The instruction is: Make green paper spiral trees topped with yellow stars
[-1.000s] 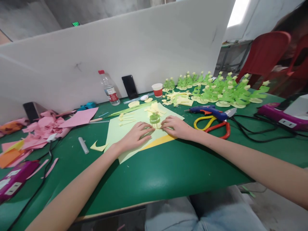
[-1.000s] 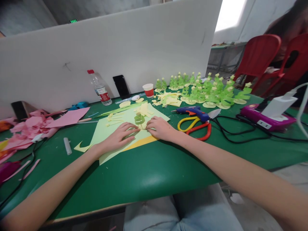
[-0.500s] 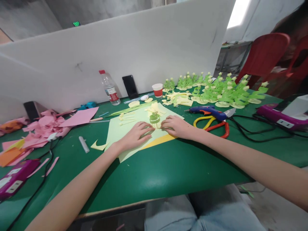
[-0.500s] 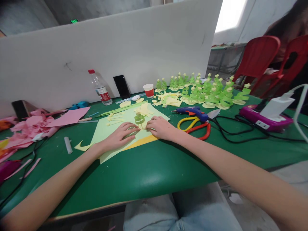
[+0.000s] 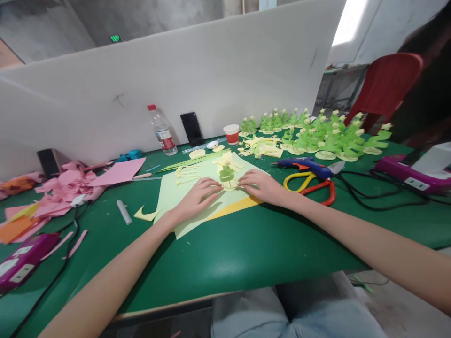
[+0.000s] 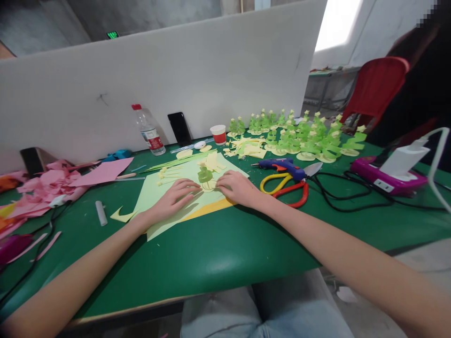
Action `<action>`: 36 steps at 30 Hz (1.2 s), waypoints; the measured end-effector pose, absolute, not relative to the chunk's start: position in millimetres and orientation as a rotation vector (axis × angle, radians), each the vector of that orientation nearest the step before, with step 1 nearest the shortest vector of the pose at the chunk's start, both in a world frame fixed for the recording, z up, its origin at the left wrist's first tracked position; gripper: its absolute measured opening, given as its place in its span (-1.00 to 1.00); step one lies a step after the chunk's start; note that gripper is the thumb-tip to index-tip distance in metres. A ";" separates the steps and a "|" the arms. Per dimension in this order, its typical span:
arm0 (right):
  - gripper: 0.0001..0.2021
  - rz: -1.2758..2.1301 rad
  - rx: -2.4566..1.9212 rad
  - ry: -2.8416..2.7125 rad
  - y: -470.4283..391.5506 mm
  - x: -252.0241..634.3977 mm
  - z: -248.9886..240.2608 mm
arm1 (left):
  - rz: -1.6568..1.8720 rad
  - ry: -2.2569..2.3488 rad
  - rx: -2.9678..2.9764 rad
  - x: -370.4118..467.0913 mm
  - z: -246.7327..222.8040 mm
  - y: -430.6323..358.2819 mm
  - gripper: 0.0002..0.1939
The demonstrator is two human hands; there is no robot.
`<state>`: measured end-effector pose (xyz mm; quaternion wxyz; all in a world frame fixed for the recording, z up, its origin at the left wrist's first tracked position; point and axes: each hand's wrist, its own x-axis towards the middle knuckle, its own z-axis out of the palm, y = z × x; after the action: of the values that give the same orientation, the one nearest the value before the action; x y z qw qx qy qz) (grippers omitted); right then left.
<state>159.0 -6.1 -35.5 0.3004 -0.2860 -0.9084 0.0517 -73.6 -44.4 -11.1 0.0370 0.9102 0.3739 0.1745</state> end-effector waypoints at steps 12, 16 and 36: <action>-0.85 0.232 -0.969 -2.093 -9.1 161.6 -23.2 | 0.750 1.284 2.734 -77.9 -18.3 -39.4 -0.81; -0.87 0.330 -0.993 -2.033 -7.2 155.9 -11.9 | 0.772 1.277 2.733 -78.3 -18.6 -39.5 -0.84; -0.87 0.702 -1.044 -1.819 38.7 157.4 71.0 | 0.709 1.300 2.687 -80.3 -16.1 -44.3 -0.78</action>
<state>157.4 38.7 71.0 0.4484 -0.4220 -0.7351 0.2837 -80.3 -44.3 -16.1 0.0369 0.8753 0.4234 0.2308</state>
